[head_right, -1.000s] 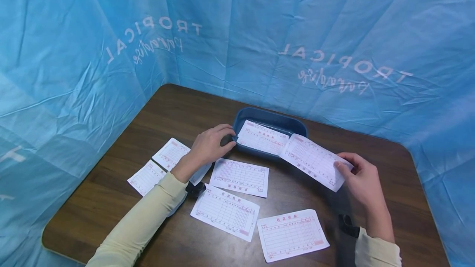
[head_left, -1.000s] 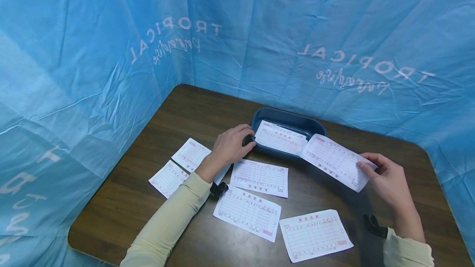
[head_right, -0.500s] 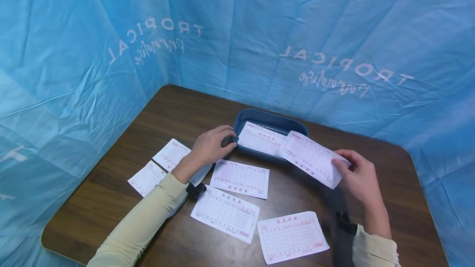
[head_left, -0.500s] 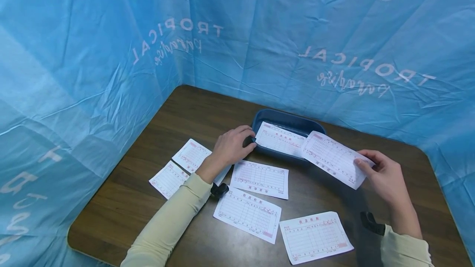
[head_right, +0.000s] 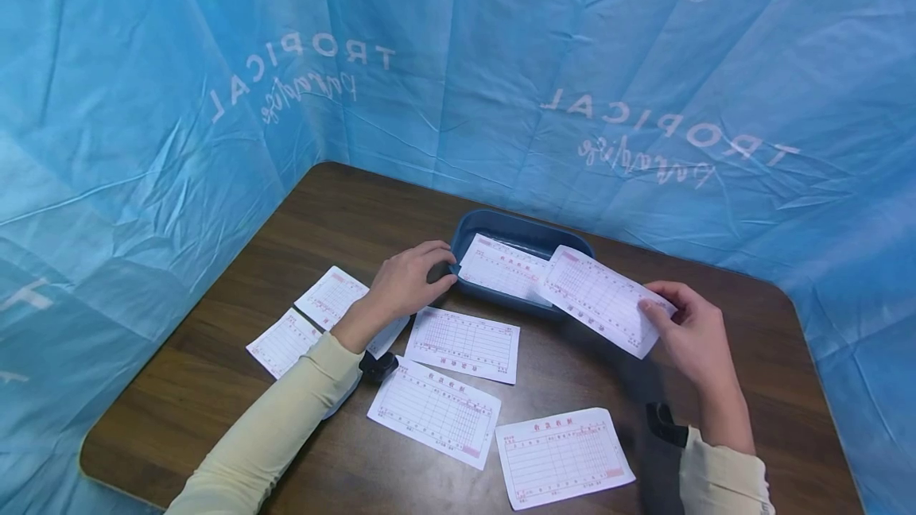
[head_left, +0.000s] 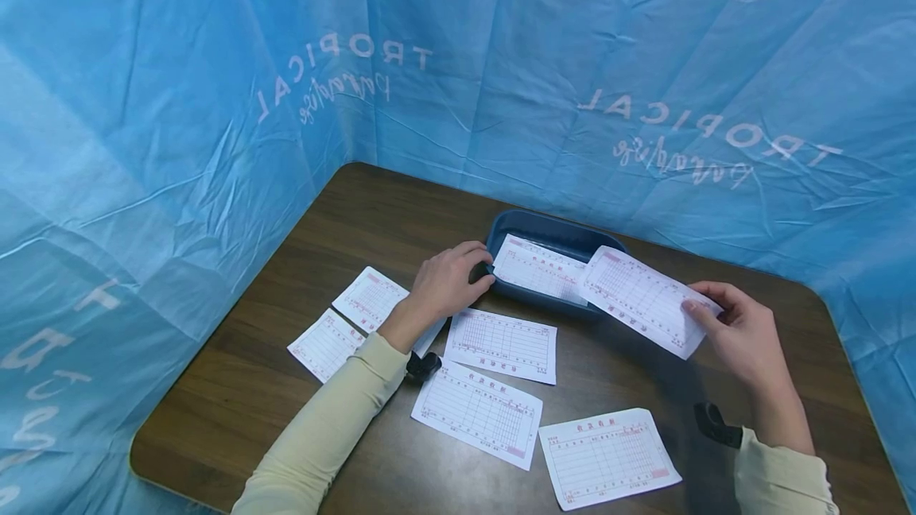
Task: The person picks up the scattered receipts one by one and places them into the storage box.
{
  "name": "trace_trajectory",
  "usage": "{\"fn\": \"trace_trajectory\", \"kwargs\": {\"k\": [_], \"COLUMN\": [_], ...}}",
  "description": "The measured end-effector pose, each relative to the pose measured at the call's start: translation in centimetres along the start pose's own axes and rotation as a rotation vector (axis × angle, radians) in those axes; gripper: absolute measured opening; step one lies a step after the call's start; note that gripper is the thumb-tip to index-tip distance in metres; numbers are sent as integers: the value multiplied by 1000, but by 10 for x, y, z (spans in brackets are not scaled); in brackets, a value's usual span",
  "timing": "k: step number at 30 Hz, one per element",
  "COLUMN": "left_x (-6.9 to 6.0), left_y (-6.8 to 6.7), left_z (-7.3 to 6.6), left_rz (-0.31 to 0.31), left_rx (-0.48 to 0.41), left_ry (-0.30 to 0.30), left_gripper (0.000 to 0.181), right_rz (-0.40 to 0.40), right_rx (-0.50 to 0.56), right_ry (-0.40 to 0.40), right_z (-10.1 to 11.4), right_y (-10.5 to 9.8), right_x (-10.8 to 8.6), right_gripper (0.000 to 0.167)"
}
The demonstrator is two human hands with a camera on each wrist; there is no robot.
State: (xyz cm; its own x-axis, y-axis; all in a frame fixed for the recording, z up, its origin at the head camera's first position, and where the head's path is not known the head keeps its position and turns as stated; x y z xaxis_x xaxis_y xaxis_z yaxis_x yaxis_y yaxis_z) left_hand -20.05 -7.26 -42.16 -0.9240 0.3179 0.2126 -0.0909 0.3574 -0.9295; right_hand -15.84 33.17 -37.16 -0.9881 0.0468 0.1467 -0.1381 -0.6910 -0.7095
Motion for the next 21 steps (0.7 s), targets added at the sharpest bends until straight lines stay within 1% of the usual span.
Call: {"fn": "trace_trajectory", "kwargs": {"k": [5, 11, 21], "left_x": [0, 1, 1], "left_y": [0, 1, 0], "left_z": [0, 1, 2], "left_rz": [-3, -1, 0], "left_rx": [8, 8, 14], "left_ry": [2, -1, 1], "left_gripper": [33, 34, 34], "right_rz": [11, -7, 22], "right_rx": [-5, -10, 18], "right_ry": [-22, -74, -61], "right_z": [2, 6, 14], "right_y": [1, 3, 5], "right_x": [3, 9, 15], "right_gripper": [42, 36, 38]}}
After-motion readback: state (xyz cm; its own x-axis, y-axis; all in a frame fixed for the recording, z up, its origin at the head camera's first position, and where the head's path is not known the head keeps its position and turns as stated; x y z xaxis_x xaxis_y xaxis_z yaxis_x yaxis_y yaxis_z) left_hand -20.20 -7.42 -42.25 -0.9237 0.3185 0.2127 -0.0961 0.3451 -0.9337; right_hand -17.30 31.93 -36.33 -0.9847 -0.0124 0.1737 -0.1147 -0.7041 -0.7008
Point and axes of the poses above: each hand's wrist, its own x-axis towards the middle knuckle, its own y-axis out of the palm, z = x × y, the point moved 1 cm from there along x, towards the middle knuckle, and after that the axes turned 6 degrees about x, right-handed, at the moved point
